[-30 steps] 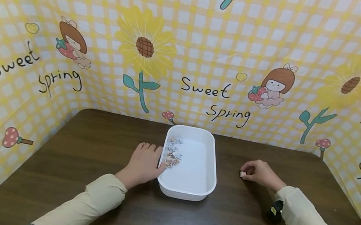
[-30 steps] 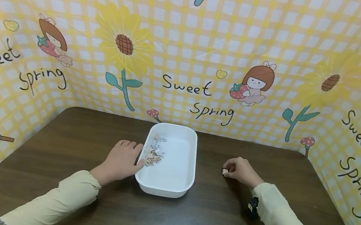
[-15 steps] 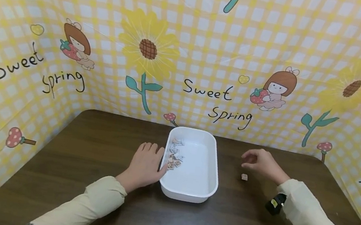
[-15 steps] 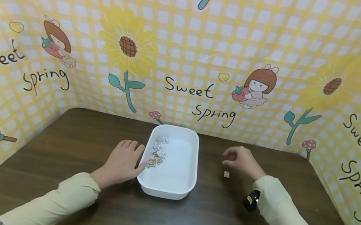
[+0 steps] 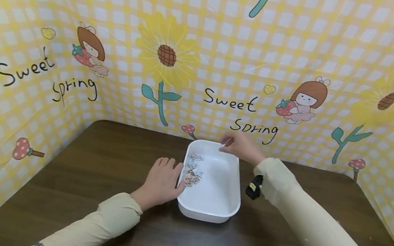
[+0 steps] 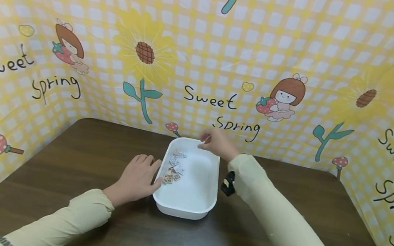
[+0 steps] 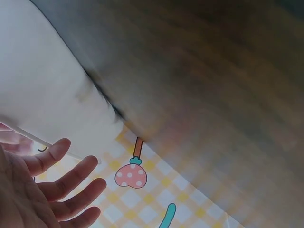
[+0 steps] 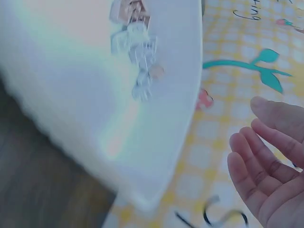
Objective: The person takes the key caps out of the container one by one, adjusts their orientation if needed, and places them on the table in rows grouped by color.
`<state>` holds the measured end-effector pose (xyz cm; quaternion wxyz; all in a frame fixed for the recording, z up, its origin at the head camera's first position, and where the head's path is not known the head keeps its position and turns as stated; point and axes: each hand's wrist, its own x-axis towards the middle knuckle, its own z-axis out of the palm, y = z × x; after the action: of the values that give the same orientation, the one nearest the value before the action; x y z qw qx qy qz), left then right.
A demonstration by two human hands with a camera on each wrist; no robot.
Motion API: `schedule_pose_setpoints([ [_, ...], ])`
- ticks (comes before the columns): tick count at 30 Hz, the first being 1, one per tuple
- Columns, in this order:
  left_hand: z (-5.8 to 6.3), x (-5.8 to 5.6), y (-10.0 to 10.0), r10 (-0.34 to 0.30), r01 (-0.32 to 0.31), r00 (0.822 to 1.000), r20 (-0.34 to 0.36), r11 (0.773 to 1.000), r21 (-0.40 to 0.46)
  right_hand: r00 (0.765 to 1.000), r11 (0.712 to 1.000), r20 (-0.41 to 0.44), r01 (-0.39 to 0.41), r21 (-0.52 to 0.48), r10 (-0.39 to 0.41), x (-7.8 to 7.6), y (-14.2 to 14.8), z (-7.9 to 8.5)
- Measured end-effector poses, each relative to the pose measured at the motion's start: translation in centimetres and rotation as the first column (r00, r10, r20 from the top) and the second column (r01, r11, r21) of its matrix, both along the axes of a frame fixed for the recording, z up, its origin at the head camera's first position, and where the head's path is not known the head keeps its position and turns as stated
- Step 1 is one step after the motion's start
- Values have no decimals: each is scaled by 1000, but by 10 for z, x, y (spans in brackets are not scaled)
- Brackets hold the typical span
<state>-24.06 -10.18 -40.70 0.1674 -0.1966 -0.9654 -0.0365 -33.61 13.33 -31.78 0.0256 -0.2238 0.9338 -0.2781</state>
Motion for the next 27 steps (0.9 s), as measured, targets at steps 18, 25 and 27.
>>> schedule_pose_setpoints([
  [18,0,2,0,0,0,1000,2,1000,12,999,998,28,-25,51,24,-37,-80,-77],
  [25,-2,2,0,-5,5,1000,-26,1000,26,999,998,26,20,61,-22,-38,-87,-86],
  [27,-3,1,0,-3,4,999,-32,1000,26,999,998,28,20,56,-21,-39,-87,-86],
])
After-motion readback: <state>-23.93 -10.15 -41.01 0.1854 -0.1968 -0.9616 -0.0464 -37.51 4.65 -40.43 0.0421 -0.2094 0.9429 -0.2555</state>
